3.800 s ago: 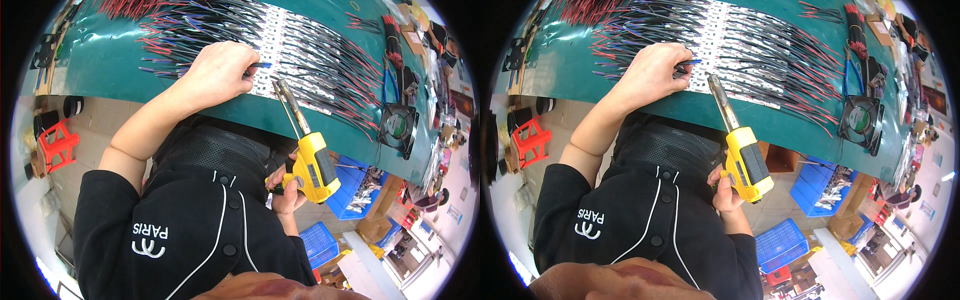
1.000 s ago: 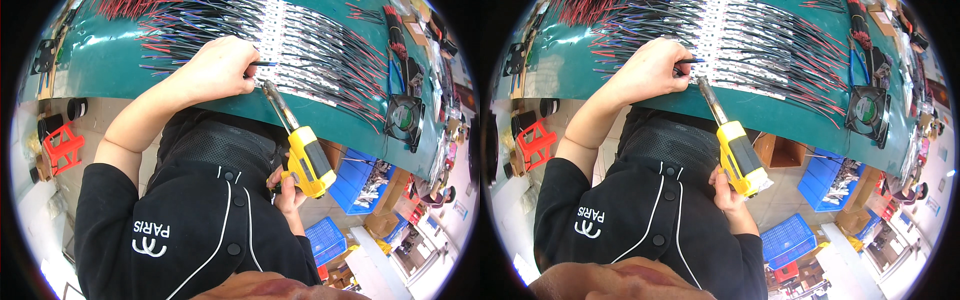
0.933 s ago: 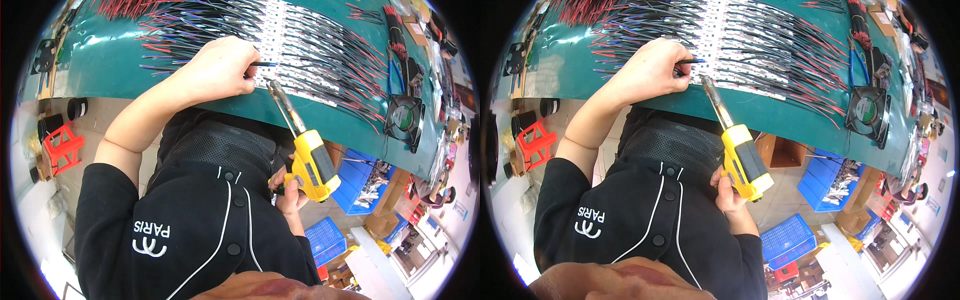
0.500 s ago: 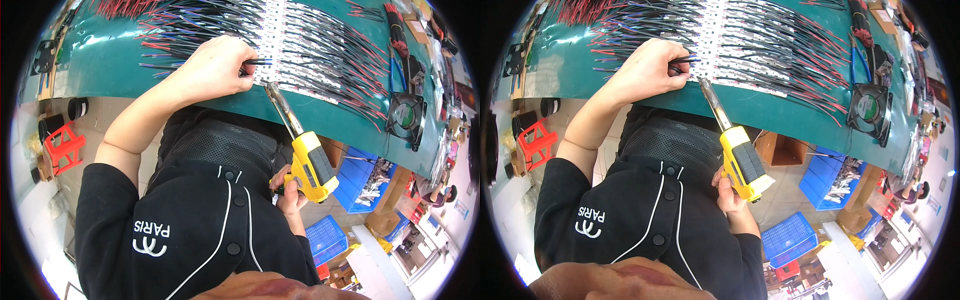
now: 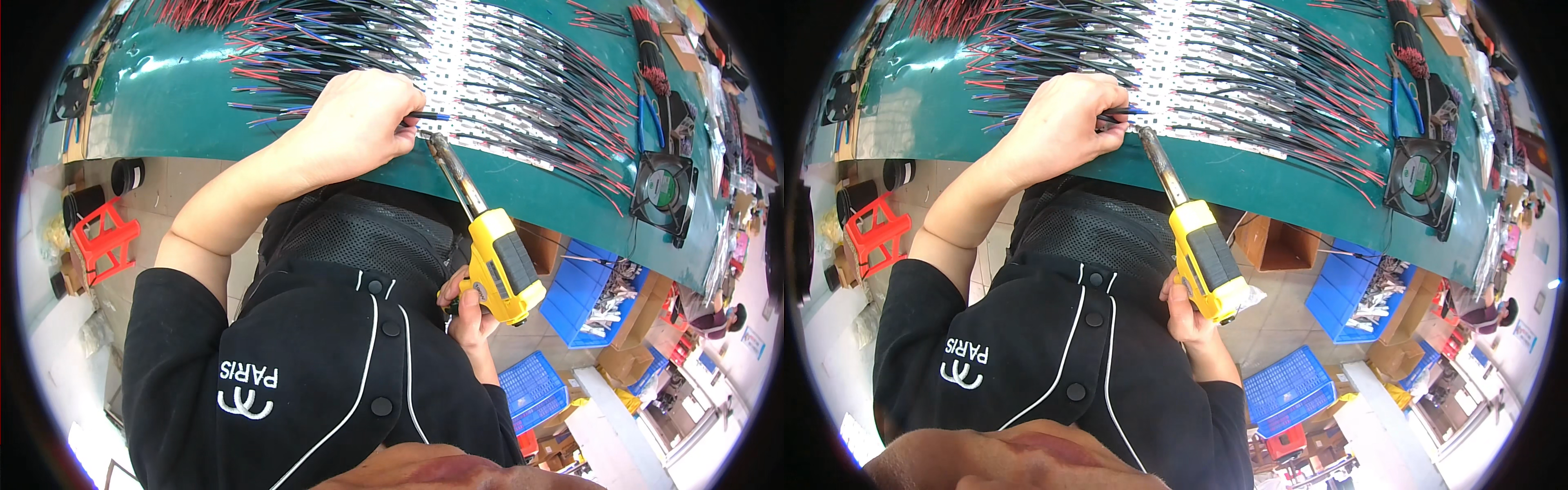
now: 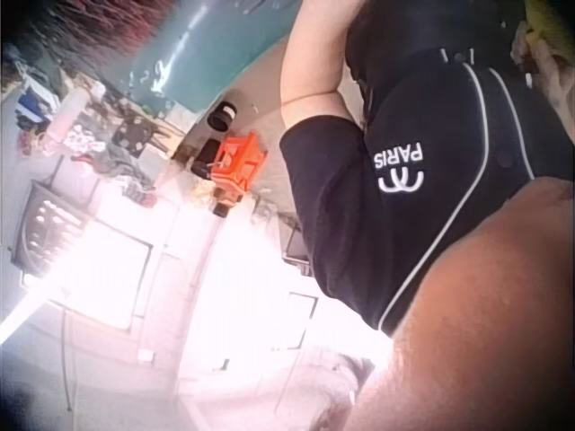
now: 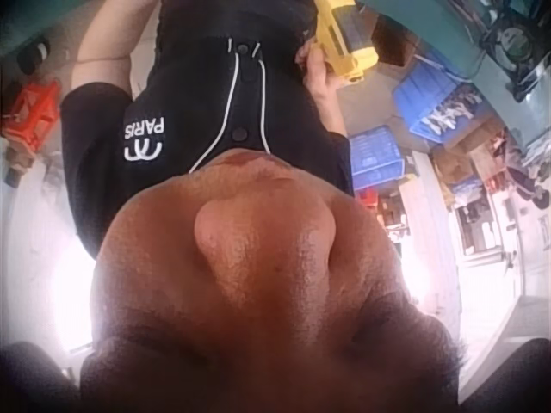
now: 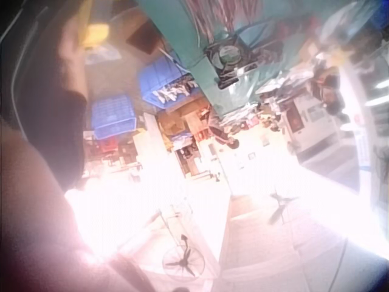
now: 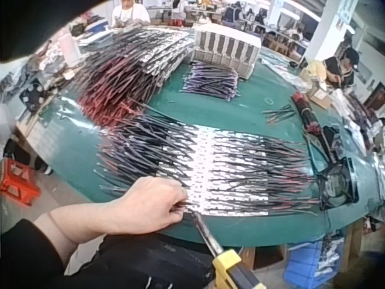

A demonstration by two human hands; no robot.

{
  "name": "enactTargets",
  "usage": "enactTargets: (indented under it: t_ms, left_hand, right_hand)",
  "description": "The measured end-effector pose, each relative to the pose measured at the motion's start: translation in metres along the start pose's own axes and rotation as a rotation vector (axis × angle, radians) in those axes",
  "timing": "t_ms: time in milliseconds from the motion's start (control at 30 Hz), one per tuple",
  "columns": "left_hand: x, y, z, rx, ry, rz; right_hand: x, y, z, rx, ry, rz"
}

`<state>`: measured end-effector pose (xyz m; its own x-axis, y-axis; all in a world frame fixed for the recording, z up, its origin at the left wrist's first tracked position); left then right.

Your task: The person aligns wires onto circuit boards by hand while holding a soldering gun.

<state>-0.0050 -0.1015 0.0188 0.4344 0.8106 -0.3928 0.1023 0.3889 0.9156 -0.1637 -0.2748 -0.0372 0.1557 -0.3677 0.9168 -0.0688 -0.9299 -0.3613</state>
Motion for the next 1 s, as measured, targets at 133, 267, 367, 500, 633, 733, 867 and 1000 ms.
enactTargets:
  t_ms: [133, 267, 367, 500, 633, 733, 867, 1000]
  left_hand:
    - [-0.002, -0.001, -0.001, -0.002, -0.014, 0.040]
    - [-0.003, -0.001, 0.000, 0.012, -0.021, 0.056]
    - [-0.004, 0.001, 0.000, 0.004, -0.025, 0.065]
    - [-0.005, 0.002, 0.003, -0.004, -0.031, 0.052]
    - [-0.004, 0.000, 0.002, 0.006, -0.033, 0.073]
    - [-0.003, 0.000, 0.001, 0.011, -0.030, 0.061]
    - [-0.002, 0.000, 0.001, 0.009, -0.037, 0.036]
    - [-0.001, 0.001, -0.001, -0.021, -0.027, 0.006]
  right_hand:
    - [0.000, -0.001, 0.000, 0.011, -0.001, -0.019]
    - [0.000, -0.002, 0.000, 0.030, 0.001, -0.011]
    - [-0.001, -0.002, 0.000, 0.046, -0.005, -0.019]
    - [-0.001, 0.001, 0.000, -0.007, -0.038, 0.003]
    - [0.014, 0.001, 0.007, -0.062, 0.056, 0.056]
    - [0.016, 0.004, 0.008, -0.106, 0.069, 0.073]
    - [0.013, 0.001, 0.006, -0.070, 0.042, 0.065]
    - [0.004, 0.005, 0.000, -0.082, 0.007, 0.071]
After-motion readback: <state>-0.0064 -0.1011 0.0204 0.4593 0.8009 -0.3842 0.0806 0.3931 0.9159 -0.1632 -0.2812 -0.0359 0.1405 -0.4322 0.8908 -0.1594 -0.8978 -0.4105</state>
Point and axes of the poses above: each hand's wrist, its own z-axis towards the middle knuckle, its own y-axis out of the back of the hand, x = y × z, the point moved 10 cm from there along z, towards the middle knuckle, and after that the axes turned 11 degrees about z, right-handed, at the moved point
